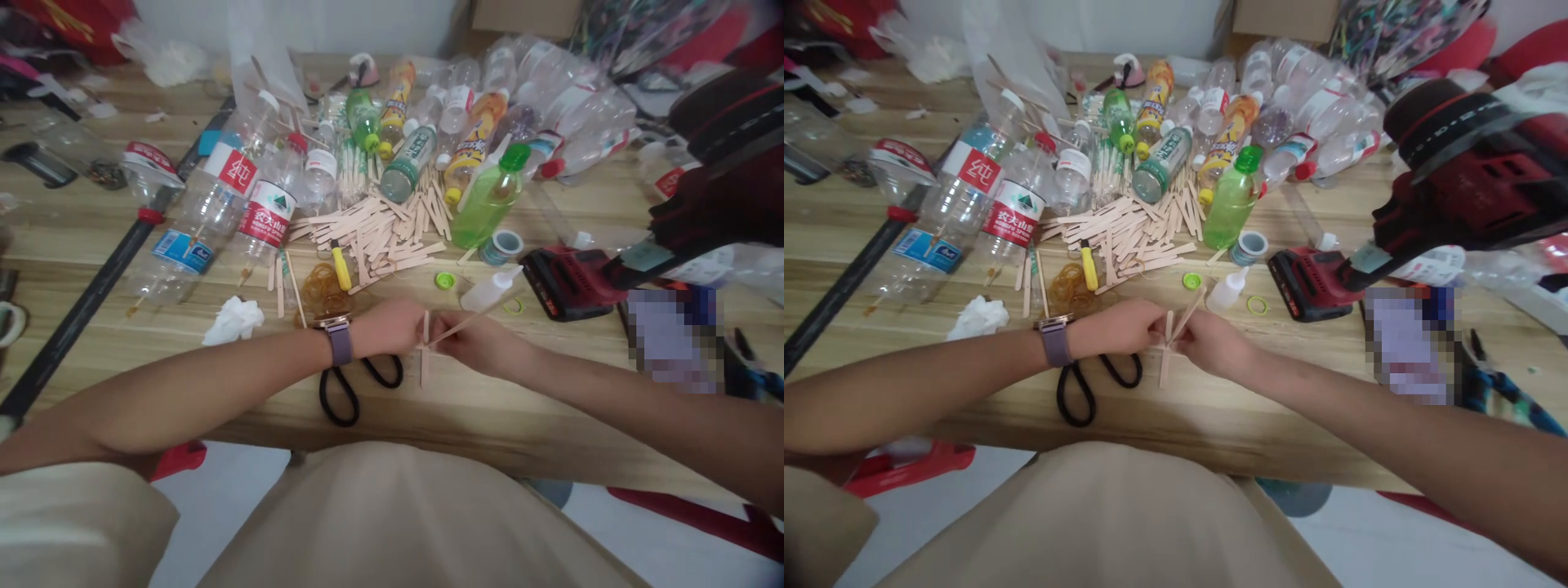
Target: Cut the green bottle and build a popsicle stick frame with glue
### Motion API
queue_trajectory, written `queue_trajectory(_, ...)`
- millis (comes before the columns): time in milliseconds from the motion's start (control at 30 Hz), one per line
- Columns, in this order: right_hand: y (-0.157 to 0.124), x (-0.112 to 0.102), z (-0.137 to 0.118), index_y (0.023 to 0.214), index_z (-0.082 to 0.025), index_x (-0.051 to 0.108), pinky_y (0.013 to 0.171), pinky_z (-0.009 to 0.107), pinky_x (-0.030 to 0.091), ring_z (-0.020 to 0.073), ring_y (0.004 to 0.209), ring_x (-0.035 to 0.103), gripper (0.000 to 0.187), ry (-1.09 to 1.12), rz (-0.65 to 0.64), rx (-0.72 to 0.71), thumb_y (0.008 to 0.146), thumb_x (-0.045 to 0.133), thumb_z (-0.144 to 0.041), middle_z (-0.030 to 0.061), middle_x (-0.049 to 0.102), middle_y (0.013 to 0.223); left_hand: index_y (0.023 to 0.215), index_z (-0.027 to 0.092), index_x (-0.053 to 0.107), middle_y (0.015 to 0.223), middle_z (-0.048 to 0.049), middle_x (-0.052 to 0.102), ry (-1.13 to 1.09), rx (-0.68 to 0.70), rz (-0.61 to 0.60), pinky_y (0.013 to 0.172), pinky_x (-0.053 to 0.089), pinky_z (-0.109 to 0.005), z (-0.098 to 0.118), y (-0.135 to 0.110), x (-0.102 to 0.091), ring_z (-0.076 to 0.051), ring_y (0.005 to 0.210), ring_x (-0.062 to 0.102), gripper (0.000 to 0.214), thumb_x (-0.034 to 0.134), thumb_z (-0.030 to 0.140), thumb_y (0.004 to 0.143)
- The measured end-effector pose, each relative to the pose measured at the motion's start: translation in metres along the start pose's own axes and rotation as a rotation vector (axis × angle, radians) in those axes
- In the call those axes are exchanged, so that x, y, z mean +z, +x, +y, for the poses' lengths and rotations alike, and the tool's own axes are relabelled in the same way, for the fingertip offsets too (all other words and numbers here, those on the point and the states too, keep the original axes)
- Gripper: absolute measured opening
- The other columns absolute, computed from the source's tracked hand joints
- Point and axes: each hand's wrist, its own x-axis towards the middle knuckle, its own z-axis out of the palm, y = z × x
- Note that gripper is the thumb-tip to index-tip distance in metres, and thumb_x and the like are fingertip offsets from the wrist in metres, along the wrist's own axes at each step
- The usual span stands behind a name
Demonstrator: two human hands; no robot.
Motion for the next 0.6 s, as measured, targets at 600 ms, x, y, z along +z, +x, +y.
queue_trajectory(600,-0.076,-0.014,-0.035,0.090,-0.030,0.077,0.059,0.020,0.054,0.0127,0.065,0.064,0.012,1.015,0.599,-0.327,0.088,0.070,-0.039,0.0000,0.068,0.069,0.102,0.022,0.064,0.087,-0.0005,0.064,-0.663,-0.103,0.480,0.064,0.044,-0.027,0.013,-0.071,-0.035,-0.015,0.076,0.058,0.021,0.054,0.038,0.093)
